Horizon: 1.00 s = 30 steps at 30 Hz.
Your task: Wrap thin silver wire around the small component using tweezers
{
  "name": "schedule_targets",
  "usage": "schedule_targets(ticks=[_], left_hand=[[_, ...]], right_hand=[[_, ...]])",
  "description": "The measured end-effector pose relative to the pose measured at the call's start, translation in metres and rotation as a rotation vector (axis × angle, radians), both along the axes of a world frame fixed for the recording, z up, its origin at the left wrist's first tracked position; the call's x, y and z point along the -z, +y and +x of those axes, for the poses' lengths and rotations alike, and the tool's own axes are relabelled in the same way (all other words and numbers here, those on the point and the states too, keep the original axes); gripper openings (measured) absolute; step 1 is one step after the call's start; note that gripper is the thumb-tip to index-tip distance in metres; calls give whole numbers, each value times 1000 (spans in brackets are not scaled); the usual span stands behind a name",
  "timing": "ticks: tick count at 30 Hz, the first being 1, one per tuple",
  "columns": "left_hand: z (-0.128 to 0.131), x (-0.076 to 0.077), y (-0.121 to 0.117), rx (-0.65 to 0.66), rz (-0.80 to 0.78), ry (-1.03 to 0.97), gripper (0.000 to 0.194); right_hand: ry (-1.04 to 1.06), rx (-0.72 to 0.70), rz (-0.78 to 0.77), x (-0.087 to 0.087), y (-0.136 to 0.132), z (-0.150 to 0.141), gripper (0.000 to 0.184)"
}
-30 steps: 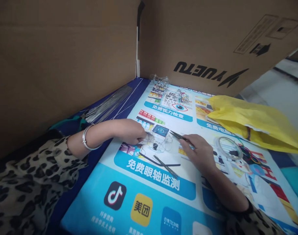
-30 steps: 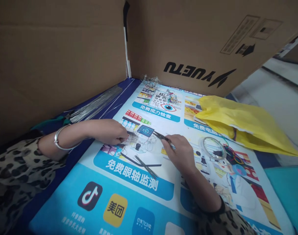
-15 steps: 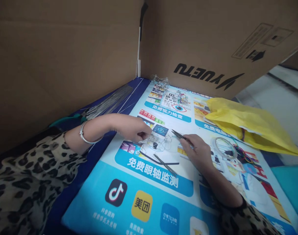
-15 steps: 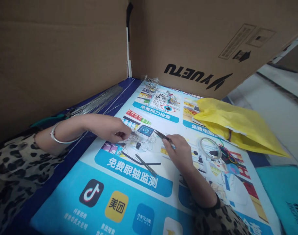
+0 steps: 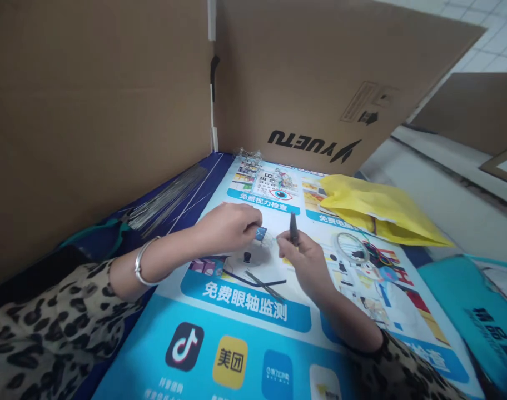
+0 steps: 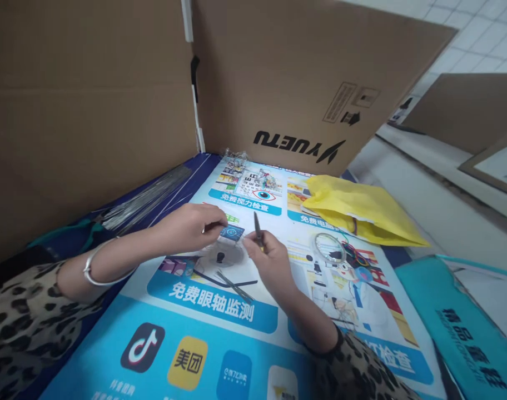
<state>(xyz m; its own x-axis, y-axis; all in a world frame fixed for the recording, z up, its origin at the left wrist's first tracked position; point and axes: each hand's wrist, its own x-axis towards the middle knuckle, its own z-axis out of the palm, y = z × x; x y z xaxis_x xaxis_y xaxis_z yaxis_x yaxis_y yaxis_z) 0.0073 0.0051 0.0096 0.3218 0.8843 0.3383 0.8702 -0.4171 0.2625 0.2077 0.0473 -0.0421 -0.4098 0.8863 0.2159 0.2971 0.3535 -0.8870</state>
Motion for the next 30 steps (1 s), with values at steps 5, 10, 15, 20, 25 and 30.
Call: schedule_targets(ticks=[5,10,15,20,25,30], left_hand=[[17,4,9,-120,100,4,10],[23,11,14,-88,147,-153,10],[24,18,16,-30,-215,-628,12],[25,28,21,-12,-454,-908,16],[26,33,21,-33,-441,-924,17],[28,38,21,-74,-398,-919,18]], right_hand=[[148,-64,-99,-12,-12,-16,27],[235,-82,-183,-8,-6,-18,22],[309,-63,-252,4,3,-18,21],[254,-47,-220,8,7,-17,20],[176,-31,-137,8,9,-18,17],[66,-38,-57,6,9,-19,17]])
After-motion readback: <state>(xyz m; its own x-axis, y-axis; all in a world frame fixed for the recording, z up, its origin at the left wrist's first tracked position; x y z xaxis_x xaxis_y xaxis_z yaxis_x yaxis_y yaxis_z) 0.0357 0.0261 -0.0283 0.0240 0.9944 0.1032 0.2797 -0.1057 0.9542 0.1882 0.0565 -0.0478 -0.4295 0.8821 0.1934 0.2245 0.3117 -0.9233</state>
